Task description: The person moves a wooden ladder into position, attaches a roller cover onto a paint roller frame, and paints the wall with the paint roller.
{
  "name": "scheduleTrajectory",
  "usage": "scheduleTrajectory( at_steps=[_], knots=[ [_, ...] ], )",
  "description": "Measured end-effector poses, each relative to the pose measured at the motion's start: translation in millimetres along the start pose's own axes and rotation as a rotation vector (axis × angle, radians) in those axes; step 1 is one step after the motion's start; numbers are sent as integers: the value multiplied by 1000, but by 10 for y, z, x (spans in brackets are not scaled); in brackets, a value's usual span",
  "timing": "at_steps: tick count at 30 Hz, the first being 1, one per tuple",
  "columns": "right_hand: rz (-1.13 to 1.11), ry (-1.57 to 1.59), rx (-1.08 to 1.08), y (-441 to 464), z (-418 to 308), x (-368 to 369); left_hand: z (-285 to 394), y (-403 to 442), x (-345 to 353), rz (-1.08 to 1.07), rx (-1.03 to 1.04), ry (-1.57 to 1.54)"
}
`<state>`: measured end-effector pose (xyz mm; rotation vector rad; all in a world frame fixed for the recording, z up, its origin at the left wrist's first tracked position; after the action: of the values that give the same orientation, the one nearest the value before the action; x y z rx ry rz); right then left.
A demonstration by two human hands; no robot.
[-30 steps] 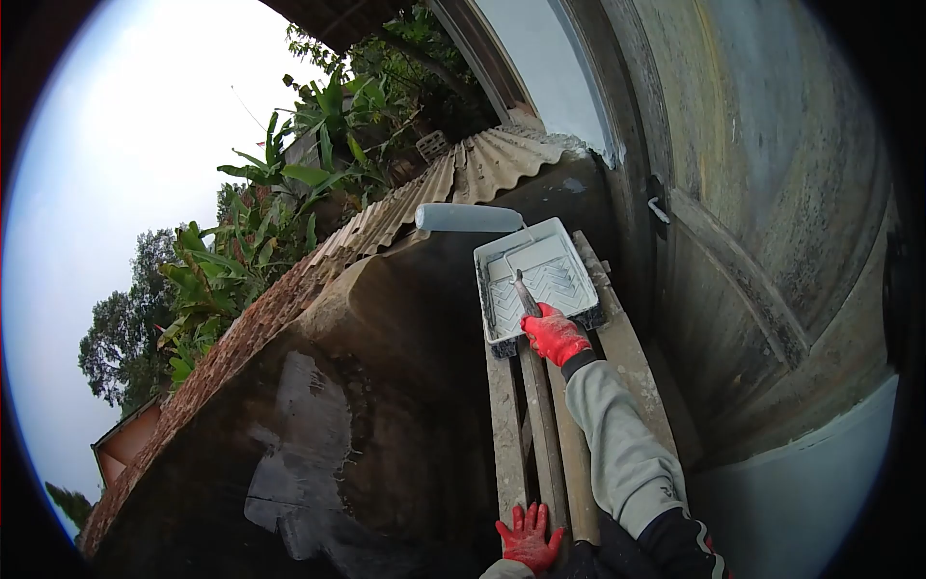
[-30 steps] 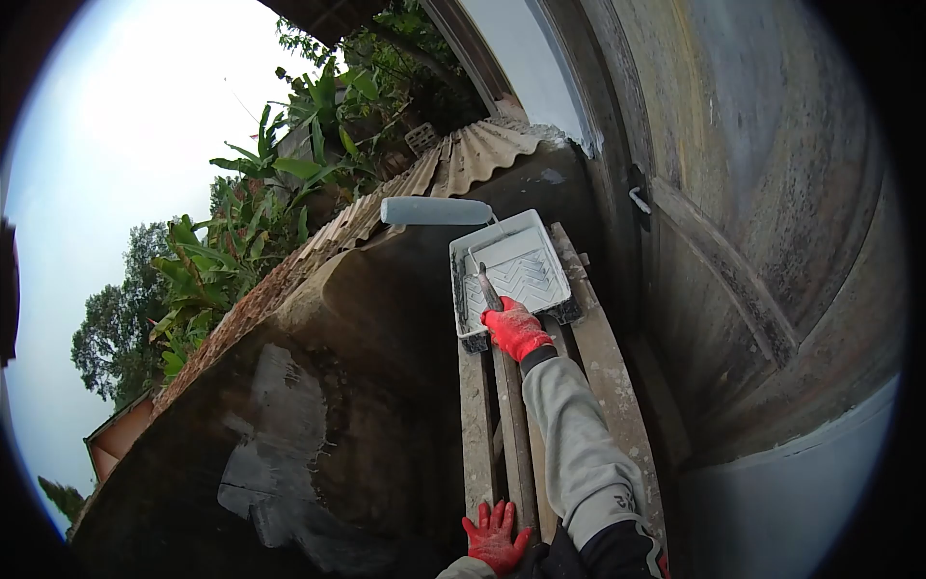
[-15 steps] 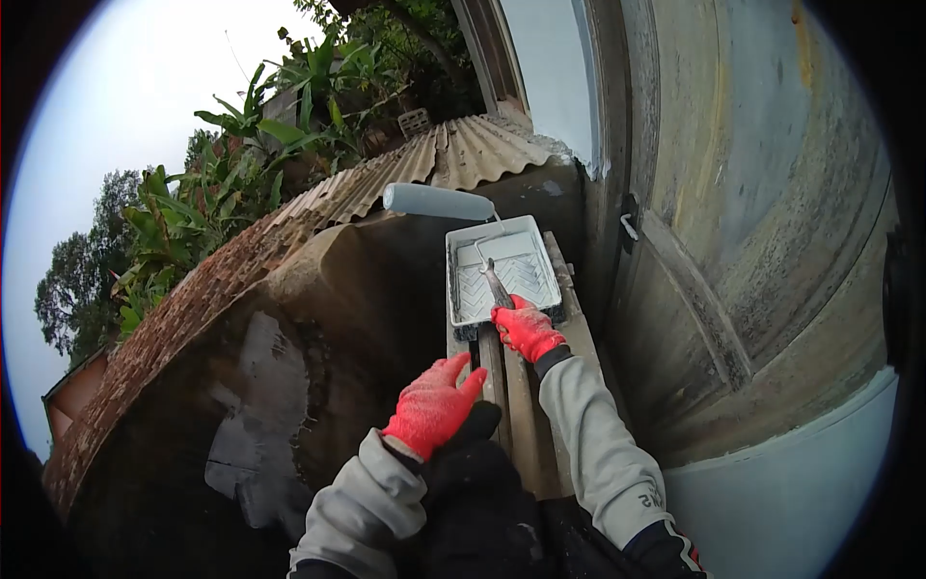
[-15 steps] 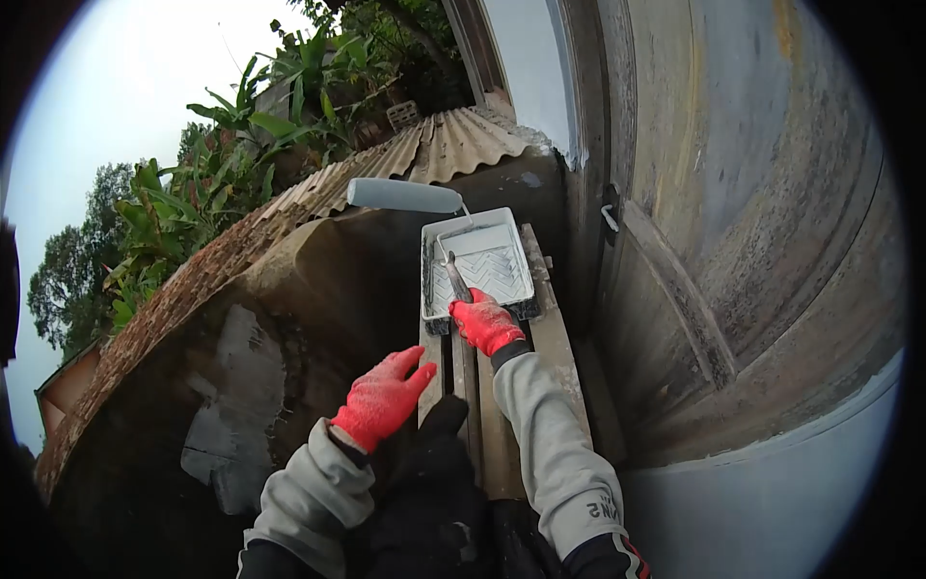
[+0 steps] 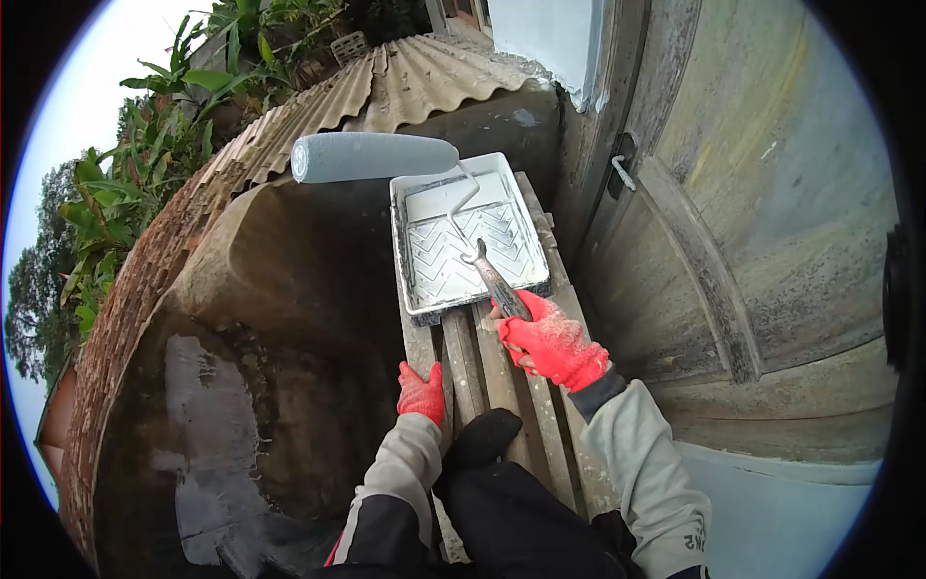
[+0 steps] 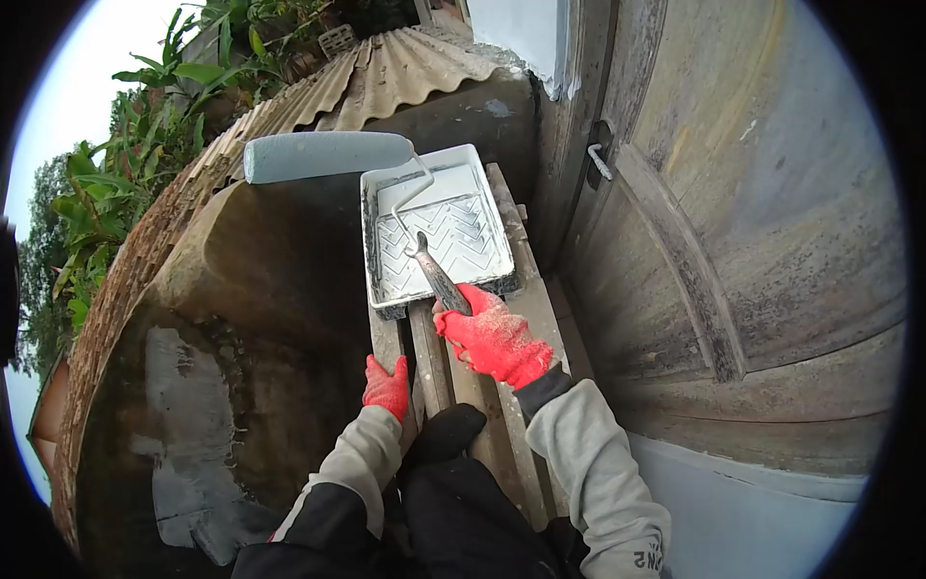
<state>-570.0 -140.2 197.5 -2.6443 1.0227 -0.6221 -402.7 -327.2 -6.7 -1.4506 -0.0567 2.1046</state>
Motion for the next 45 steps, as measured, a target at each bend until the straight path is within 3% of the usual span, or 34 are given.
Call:
scheduleTrajectory(
  at_steps=[17, 19, 21, 22, 23, 25, 27, 30, 33, 35, 39, 45],
  knots=[
    [88, 66, 49, 759, -48, -149, 42, 96, -63, -66, 80, -185],
    [75, 99, 49, 907, 51, -136, -57, 157, -34, -122, 68, -248],
    [48, 148, 63, 1023, 154, -126, -89, 185, -10, -333, 115, -260],
    [52, 165, 58, 1049, 175, -112, 102, 182, -275, -433, 65, 62],
    [53, 168, 61, 1084, 216, -107, 268, 302, -515, -435, 62, 66],
    [53, 242, 99, 1118, 335, -109, 585, 401, -726, -654, 264, 414],
    [59, 280, 127, 1164, 428, -105, 1116, 406, -1006, -515, 249, 70],
    [69, 320, 150, 1191, 527, -92, 1670, 444, -902, -534, 237, -476],
    [36, 323, 139, 1197, 519, -84, 2078, 573, -491, -532, 358, -656],
    [101, 257, 210, 1164, 609, -95, 2351, 512, -329, -789, 81, -1143],
    [103, 210, 265, 1133, 636, -177, 2498, 482, -265, -902, 88, -1167],
    [46, 196, 163, 1175, 534, -193, 2573, 505, -237, -810, 68, -1124]
  ],
)
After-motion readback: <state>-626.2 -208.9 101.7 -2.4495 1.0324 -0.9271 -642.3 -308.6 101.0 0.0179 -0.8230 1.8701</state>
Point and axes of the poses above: each hand's wrist, its own y-axis towards the middle knuckle, its own x-axis out of the palm, z = x × y, the point moved 6 cm from there along y, towards the middle knuckle, and after that the axes turned 3 degrees about z, right-handed, at the moved point
